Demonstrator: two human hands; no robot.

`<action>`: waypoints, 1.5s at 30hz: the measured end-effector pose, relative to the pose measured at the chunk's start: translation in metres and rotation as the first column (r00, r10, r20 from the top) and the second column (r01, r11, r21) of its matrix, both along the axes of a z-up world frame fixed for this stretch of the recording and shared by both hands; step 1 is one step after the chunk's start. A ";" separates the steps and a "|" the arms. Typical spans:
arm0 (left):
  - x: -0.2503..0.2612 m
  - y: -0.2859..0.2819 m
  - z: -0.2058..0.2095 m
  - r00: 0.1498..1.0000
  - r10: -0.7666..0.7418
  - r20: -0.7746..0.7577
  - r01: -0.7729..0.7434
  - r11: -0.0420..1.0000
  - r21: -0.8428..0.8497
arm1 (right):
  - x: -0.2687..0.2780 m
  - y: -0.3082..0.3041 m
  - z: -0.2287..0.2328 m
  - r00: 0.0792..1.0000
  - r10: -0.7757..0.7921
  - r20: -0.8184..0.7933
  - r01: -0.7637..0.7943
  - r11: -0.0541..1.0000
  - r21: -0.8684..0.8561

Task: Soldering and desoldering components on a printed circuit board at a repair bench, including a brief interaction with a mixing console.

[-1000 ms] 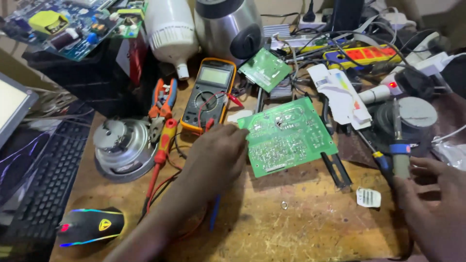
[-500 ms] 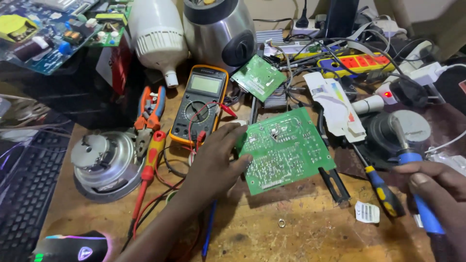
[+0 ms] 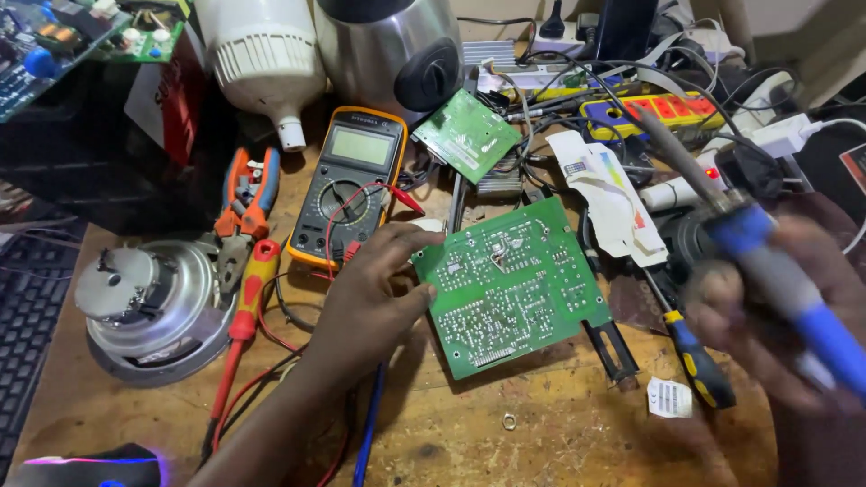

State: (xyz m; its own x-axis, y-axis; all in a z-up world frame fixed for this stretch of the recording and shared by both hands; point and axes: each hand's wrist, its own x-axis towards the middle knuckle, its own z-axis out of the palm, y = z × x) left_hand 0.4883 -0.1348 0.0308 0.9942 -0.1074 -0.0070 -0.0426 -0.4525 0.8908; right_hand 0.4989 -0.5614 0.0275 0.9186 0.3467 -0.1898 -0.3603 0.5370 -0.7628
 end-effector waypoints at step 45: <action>0.001 0.003 -0.018 0.972 -0.105 0.209 0.078 0.988 0.135 | 0.020 0.087 0.012 0.794 0.156 0.588 0.098 0.921 -0.377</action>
